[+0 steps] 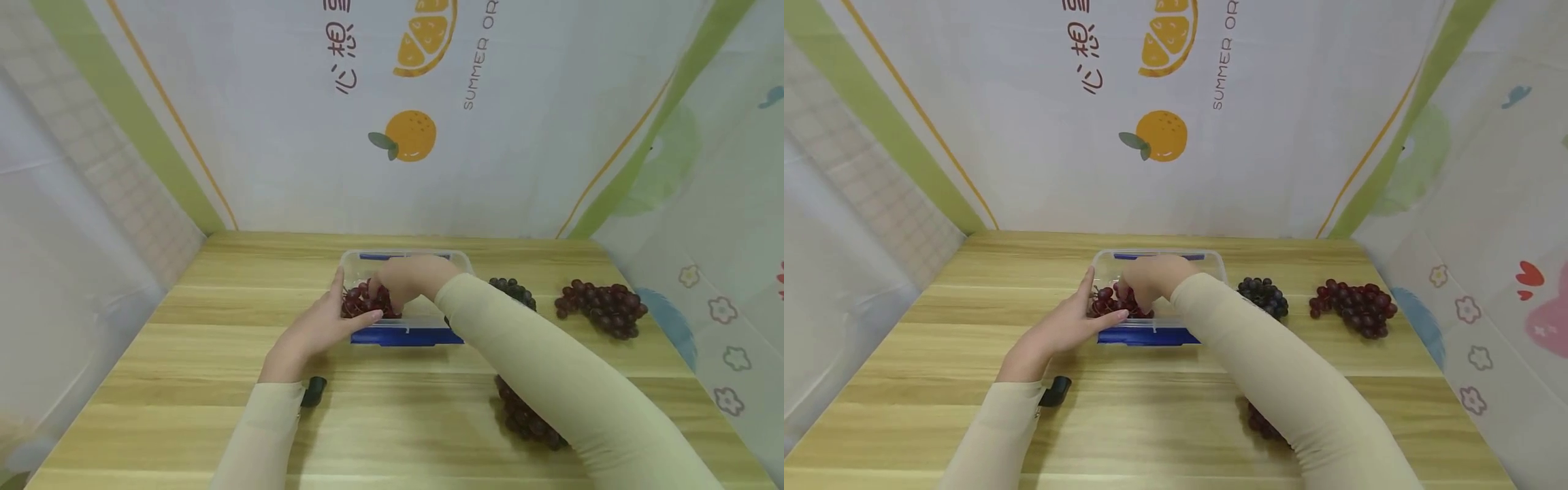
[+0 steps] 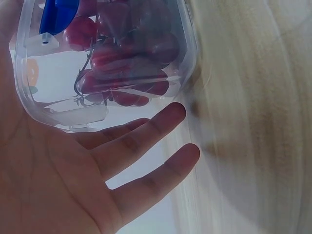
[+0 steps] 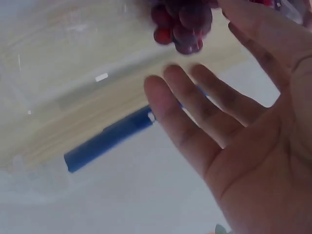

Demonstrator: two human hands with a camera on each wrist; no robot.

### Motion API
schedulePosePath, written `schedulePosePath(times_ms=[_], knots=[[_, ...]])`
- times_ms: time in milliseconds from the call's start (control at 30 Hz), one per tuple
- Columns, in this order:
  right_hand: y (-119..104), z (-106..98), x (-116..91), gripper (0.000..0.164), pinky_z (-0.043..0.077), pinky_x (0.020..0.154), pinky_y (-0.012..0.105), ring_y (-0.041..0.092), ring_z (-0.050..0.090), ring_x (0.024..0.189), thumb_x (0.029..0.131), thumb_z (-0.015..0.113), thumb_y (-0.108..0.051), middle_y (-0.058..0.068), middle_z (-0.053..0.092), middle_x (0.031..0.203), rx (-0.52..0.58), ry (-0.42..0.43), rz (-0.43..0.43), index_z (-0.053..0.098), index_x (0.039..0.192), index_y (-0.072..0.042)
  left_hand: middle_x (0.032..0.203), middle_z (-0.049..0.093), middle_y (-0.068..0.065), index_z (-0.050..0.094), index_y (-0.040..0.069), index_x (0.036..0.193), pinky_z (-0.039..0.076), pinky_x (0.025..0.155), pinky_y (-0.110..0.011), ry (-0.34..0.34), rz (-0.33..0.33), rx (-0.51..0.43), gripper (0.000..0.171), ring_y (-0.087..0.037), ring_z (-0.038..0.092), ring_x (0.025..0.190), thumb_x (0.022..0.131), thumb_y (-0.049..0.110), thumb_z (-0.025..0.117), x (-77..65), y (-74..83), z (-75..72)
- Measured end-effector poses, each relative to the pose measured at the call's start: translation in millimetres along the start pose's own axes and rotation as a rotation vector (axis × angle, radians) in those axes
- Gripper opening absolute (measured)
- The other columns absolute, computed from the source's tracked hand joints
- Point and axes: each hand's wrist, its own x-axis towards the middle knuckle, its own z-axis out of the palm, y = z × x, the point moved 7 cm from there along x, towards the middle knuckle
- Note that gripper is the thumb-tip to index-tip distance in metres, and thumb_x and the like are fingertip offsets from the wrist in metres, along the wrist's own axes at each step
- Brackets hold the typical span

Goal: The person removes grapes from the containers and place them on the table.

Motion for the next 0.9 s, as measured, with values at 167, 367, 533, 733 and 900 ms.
schedulePosePath(times_ms=[167,367,533,733,900], knots=[[-7.2,10.2,13.5,0.024,0.057,0.082,0.029,0.014,0.06,0.088,0.092,0.076,-0.005,-0.001,0.075,0.108,0.021,-0.005,-0.031,0.079,0.112,-0.018,0.177,0.019,-0.021,-0.023,0.026,0.169,0.032,0.128,-0.063,-0.007,0.003,-0.006,0.133,-0.043,0.03,0.161,0.086,0.087,0.062,0.6,0.4,1.4],[-3.6,21.6,21.8,0.011,0.049,0.07,0.026,0.012,0.053,0.074,0.097,0.071,-0.008,-0.004,0.069,0.084,-0.049,-0.001,-0.001,0.074,0.09,-0.016,0.177,0.022,-0.021,-0.024,0.031,0.168,0.033,0.126,-0.065,0.005,-0.01,0.004,0.133,-0.043,0.032,0.16,0.084,0.09,0.061,-0.4,1.2,0.2],[1.4,24.3,23.9,0.015,0.051,0.072,0.027,0.012,0.054,0.075,0.101,0.069,-0.012,-0.004,0.067,0.086,-0.067,0.047,0.025,0.072,0.088,-0.017,0.178,0.019,-0.019,-0.024,0.032,0.167,0.032,0.127,-0.064,0.002,0.0,-0.018,0.133,-0.043,0.031,0.161,0.083,0.09,0.061,-1.2,4.3,-0.4],[-3.3,25.4,26.7,0.014,0.061,0.083,0.034,0.015,0.063,0.084,0.104,0.067,-0.018,0.001,0.075,0.103,-0.137,0.072,0.038,0.076,0.094,-0.016,0.179,0.015,-0.017,-0.024,0.03,0.168,0.03,0.129,-0.062,-0.011,0.005,-0.032,0.133,-0.04,0.028,0.163,0.084,0.089,0.061,-1.4,2.4,0.7],[-7.6,27.1,30.6,0.015,0.061,0.089,0.037,0.017,0.063,0.09,0.106,0.064,-0.023,0.002,0.074,0.11,-0.203,0.081,0.055,0.077,0.104,-0.015,0.178,0.019,-0.019,-0.024,0.027,0.168,0.033,0.128,-0.062,-0.01,0.01,-0.027,0.133,-0.04,0.032,0.161,0.085,0.088,0.061,-2.4,1.3,0.8]])
